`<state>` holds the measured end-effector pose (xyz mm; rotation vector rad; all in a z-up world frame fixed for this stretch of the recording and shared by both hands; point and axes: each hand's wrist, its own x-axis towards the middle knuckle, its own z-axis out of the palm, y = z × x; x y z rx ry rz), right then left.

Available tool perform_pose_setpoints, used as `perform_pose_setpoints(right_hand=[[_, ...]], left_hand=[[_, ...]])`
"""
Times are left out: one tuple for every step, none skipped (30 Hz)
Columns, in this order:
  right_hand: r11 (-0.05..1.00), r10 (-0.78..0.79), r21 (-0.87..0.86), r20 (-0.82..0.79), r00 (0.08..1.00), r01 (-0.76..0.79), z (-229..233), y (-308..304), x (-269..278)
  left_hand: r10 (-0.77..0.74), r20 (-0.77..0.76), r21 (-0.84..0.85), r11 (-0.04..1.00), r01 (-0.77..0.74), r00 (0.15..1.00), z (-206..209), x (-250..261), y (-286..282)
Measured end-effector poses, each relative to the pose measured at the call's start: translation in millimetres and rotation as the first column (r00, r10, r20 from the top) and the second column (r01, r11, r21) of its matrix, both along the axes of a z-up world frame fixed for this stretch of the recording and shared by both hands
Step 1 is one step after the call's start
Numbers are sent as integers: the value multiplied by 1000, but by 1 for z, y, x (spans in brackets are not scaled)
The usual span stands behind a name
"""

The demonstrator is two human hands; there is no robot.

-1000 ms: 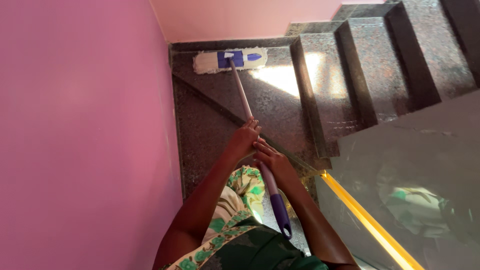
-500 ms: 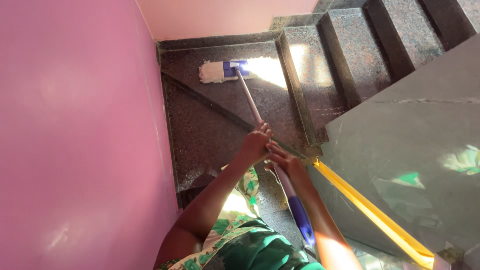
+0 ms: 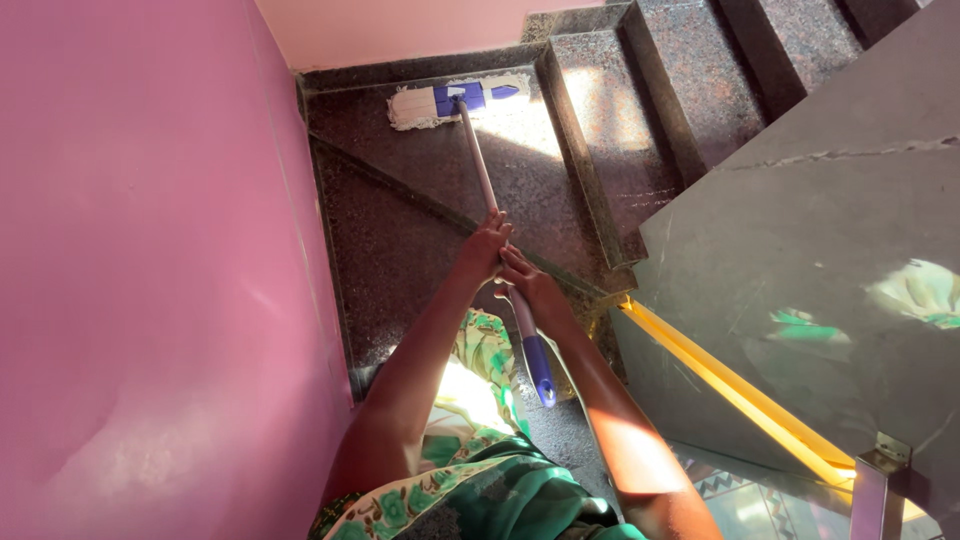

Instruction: The person mops the steps of a granite staircase with a flat mop, cleaning the surfaces of each stair individually.

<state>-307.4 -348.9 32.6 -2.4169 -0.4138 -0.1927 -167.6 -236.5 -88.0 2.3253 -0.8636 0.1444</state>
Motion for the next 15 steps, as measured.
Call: perform_pose_setpoints(right_hand=[[1000,-9,-20,-2,1000,9,6,0,-5],[999,-20,-41,-3,1000,20,13,-1,-14],[998,-32,-61,-4,999,31,23,-1,-23],[999,-41,-38,-38,998,40,34,-1,-31],[999,-50,-15,-72,996,49,46,-1,-40],[998,-55,7,-106,993,57,58,-1,-46],[946,-115,256,-310,944,199,69,0,-51],[813,-106,449,-512,852,371,77,0,-59],[615,-34,562,-682,730,553,82,1,-65],[794,-95,482,-504,859,371,84,0,-65],[924,-97,329,-294,951,197,83,-3,-64],[992,-43,119,-73,996,51,79,-6,-62],[994,-40,95,-53,998,45,73,-9,-59],[997,-38,71,-32,999,41,66,-12,-55],[998,-36,48,-11,999,36,58,-16,-50]], left_hand=[[0,-6,37,999,0,1000,7,-8,0],[-2,-12,73,997,3,1000,16,-16,0],[-9,-12,94,996,10,1000,28,-25,1],[-17,-10,113,993,18,1000,41,-34,1],[-25,-9,132,991,26,1000,54,-43,1],[-40,-18,147,988,43,999,67,-51,2],[-55,-27,162,985,59,998,77,-59,4],[-67,-41,176,982,73,997,85,-67,5],[-71,-36,167,983,77,997,91,-70,5],[-73,-30,157,985,77,997,94,-71,3],[-75,-23,146,986,78,997,94,-71,1],[-61,-26,124,990,64,998,92,-69,-2],[-47,-29,102,993,50,998,88,-67,-6],[-34,-32,81,996,37,999,82,-63,-10],[-32,-25,71,997,34,999,75,-57,-14]])
